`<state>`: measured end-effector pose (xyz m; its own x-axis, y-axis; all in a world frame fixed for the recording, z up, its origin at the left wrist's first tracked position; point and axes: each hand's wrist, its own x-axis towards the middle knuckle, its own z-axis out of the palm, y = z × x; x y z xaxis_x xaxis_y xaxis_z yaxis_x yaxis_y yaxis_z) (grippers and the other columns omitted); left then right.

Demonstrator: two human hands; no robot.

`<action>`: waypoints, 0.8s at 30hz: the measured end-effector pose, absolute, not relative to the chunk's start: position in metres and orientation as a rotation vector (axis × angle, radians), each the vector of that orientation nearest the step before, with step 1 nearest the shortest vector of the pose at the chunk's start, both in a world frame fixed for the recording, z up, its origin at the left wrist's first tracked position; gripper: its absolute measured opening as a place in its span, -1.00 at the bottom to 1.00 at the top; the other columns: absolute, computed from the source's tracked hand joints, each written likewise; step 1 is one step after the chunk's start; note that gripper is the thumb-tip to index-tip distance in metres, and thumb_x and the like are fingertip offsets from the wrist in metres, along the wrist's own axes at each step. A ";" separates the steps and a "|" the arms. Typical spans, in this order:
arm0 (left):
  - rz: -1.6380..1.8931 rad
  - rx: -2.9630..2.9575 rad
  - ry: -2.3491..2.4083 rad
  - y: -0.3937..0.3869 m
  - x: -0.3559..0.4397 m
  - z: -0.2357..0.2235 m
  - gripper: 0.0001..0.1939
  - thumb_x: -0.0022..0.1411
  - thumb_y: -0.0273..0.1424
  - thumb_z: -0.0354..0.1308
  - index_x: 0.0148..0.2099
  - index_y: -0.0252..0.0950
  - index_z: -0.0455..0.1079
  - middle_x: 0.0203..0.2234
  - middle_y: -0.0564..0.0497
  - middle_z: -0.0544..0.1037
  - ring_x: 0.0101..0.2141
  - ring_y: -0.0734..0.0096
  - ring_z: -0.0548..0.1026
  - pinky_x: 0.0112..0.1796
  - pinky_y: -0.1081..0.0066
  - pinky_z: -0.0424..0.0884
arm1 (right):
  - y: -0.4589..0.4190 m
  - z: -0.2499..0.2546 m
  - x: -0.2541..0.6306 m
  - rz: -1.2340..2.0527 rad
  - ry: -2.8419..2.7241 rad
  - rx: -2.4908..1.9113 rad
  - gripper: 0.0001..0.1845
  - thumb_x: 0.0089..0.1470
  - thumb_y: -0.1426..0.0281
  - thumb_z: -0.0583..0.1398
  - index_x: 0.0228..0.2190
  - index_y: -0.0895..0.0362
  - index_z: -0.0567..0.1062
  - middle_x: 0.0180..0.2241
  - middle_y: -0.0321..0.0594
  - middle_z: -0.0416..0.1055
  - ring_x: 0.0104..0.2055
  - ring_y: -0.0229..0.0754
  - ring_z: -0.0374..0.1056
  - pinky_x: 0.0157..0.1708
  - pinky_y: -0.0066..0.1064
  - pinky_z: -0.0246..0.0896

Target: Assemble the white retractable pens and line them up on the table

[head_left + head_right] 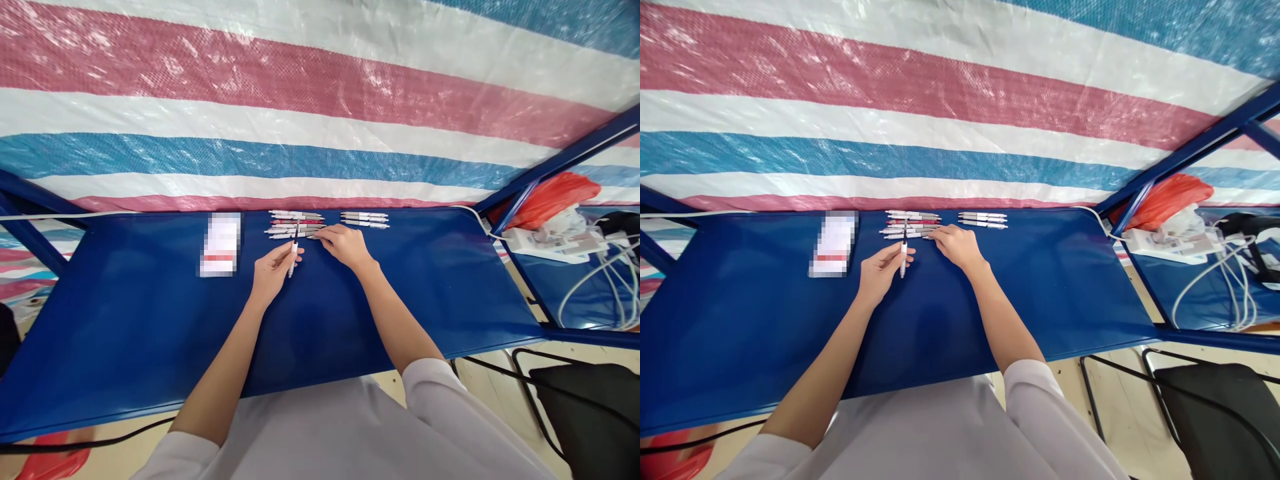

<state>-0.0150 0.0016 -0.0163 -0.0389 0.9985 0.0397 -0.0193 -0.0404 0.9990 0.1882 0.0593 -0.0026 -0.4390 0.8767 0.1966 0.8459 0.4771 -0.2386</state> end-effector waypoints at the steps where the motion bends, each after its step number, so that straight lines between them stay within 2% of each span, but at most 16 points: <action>1: 1.278 1.202 1.202 0.002 -0.015 -0.017 -0.58 0.17 -0.20 0.27 0.02 -0.31 0.49 -0.23 -0.10 0.65 -0.31 0.31 0.59 -0.24 0.27 0.55 | 0.060 -0.003 0.188 0.138 -2.448 -1.466 -0.66 0.28 0.37 0.02 -0.08 -0.09 0.54 0.00 -0.38 0.53 -0.02 -0.18 0.41 -0.33 -0.42 0.24; 9: 1.293 1.176 1.202 0.003 -0.016 -0.023 -0.55 0.15 -0.18 0.29 0.03 -0.30 0.49 -0.23 -0.11 0.65 -0.32 0.30 0.60 -0.24 0.27 0.54 | 0.063 0.008 0.186 0.085 -2.565 -1.499 -0.68 0.26 0.35 0.04 -0.06 -0.08 0.53 -0.03 -0.32 0.53 -0.05 -0.13 0.40 -0.43 -0.40 0.14; 17: 1.300 1.170 1.195 0.003 -0.017 -0.025 -0.54 0.14 -0.15 0.29 0.03 -0.29 0.50 -0.22 -0.11 0.65 -0.31 0.28 0.60 -0.23 0.24 0.54 | 0.069 0.019 0.181 0.154 -2.648 -1.514 -0.67 0.27 0.38 0.03 -0.10 -0.02 0.56 -0.03 -0.20 0.53 -0.06 -0.08 0.43 -0.31 -0.37 0.19; 24: 1.303 1.209 1.194 0.004 -0.017 -0.024 -0.57 0.16 -0.18 0.28 0.02 -0.28 0.50 -0.23 -0.10 0.65 -0.31 0.29 0.60 -0.24 0.26 0.54 | 0.059 0.025 0.181 0.174 -2.693 -1.440 -0.65 0.28 0.38 0.00 -0.09 -0.04 0.55 -0.04 -0.22 0.52 -0.03 -0.09 0.40 -0.36 -0.40 0.17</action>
